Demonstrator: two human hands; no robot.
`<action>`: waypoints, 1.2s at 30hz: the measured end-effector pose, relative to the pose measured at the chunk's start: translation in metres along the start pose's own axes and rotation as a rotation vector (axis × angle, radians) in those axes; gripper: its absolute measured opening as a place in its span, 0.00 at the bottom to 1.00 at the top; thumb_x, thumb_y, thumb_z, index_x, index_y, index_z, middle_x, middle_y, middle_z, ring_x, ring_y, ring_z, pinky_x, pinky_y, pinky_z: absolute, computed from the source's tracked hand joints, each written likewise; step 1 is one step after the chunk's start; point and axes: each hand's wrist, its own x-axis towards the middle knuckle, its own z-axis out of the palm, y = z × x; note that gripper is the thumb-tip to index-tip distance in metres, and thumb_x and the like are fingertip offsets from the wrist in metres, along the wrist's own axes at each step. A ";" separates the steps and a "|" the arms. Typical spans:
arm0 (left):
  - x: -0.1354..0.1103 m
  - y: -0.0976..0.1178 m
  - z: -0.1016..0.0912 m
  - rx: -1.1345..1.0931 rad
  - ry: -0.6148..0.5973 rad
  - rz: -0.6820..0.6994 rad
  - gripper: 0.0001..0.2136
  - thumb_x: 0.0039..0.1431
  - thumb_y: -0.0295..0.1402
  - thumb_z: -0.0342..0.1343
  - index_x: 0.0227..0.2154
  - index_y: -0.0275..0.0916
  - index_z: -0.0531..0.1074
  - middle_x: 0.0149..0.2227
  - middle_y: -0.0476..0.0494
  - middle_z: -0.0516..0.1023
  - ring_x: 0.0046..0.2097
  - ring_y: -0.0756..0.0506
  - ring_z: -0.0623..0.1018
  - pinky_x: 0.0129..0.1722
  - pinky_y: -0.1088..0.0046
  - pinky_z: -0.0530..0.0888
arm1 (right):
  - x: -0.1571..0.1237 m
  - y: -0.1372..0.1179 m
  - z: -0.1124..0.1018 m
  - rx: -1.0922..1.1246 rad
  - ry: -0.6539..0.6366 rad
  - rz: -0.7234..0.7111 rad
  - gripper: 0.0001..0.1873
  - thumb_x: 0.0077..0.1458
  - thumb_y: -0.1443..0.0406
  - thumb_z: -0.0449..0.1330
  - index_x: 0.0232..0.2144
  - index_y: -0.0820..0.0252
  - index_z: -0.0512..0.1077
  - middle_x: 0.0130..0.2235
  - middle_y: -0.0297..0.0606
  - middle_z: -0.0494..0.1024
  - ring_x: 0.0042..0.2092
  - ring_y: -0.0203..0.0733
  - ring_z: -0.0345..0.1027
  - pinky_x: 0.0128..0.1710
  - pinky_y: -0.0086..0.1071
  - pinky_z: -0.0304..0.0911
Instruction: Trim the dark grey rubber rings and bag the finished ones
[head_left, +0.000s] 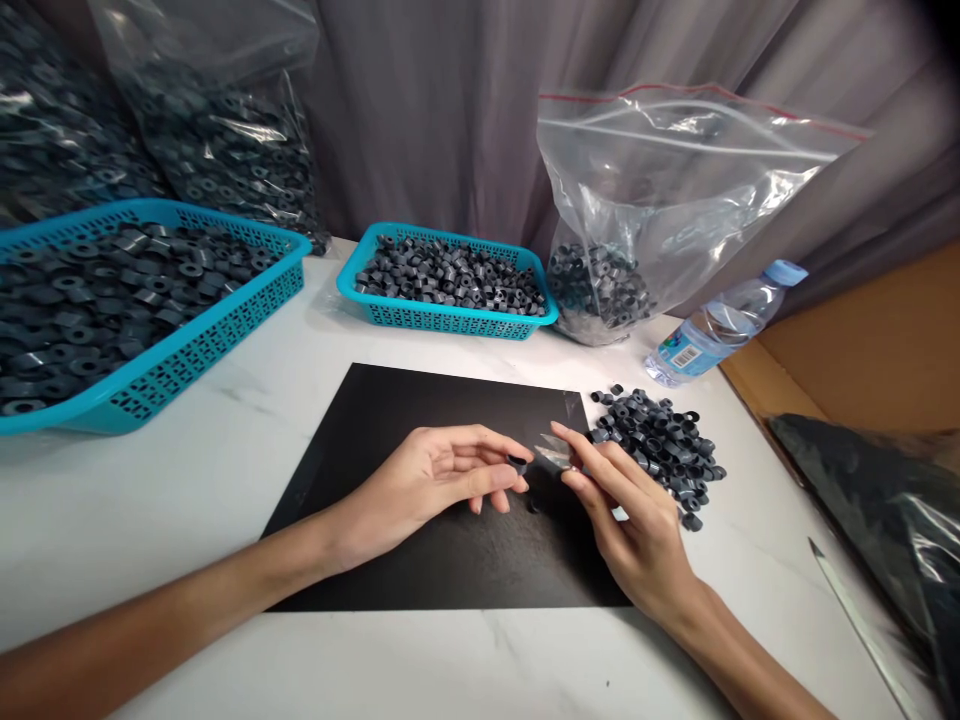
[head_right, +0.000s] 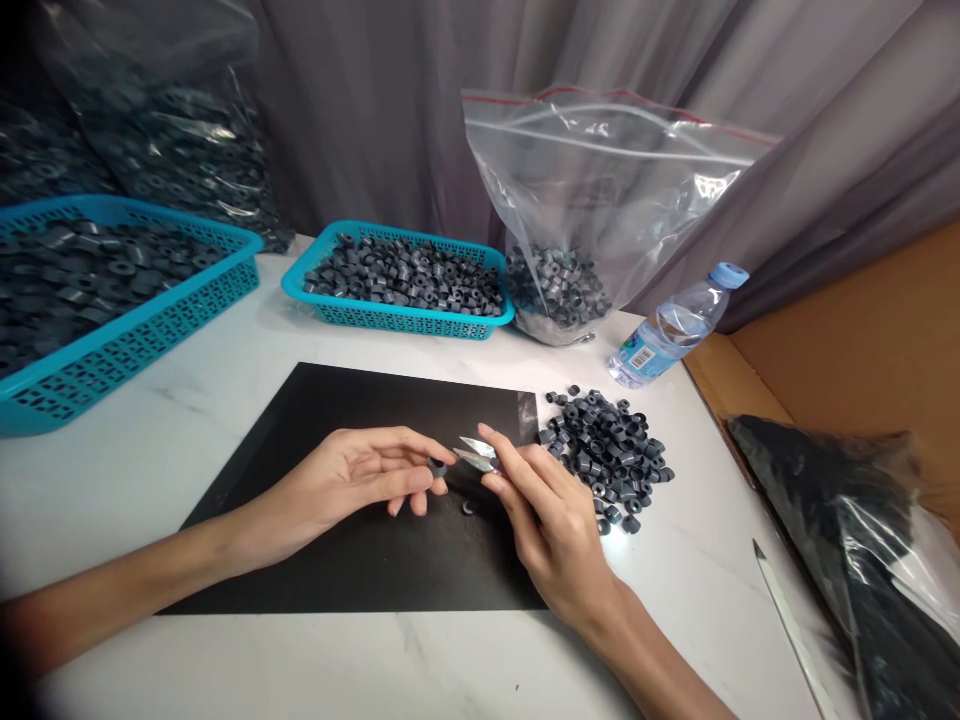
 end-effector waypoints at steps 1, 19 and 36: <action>0.000 0.000 0.000 0.001 0.008 -0.004 0.11 0.60 0.35 0.64 0.44 0.39 0.79 0.35 0.46 0.83 0.33 0.52 0.78 0.32 0.79 0.71 | 0.000 0.000 0.000 0.002 0.000 -0.002 0.27 0.67 0.72 0.54 0.65 0.53 0.62 0.36 0.36 0.69 0.33 0.37 0.63 0.33 0.31 0.61; 0.003 -0.005 0.000 -0.009 0.086 0.015 0.11 0.57 0.38 0.65 0.39 0.36 0.75 0.31 0.47 0.83 0.29 0.51 0.78 0.30 0.77 0.72 | 0.000 -0.004 0.002 0.040 0.107 0.024 0.18 0.64 0.71 0.58 0.55 0.56 0.70 0.34 0.34 0.71 0.30 0.35 0.62 0.28 0.29 0.60; -0.001 -0.005 0.008 0.189 0.068 0.030 0.11 0.55 0.40 0.66 0.36 0.39 0.77 0.34 0.49 0.80 0.37 0.48 0.77 0.38 0.73 0.71 | 0.004 -0.023 0.011 0.154 0.020 0.063 0.09 0.62 0.72 0.58 0.42 0.57 0.75 0.28 0.32 0.72 0.26 0.35 0.60 0.25 0.29 0.55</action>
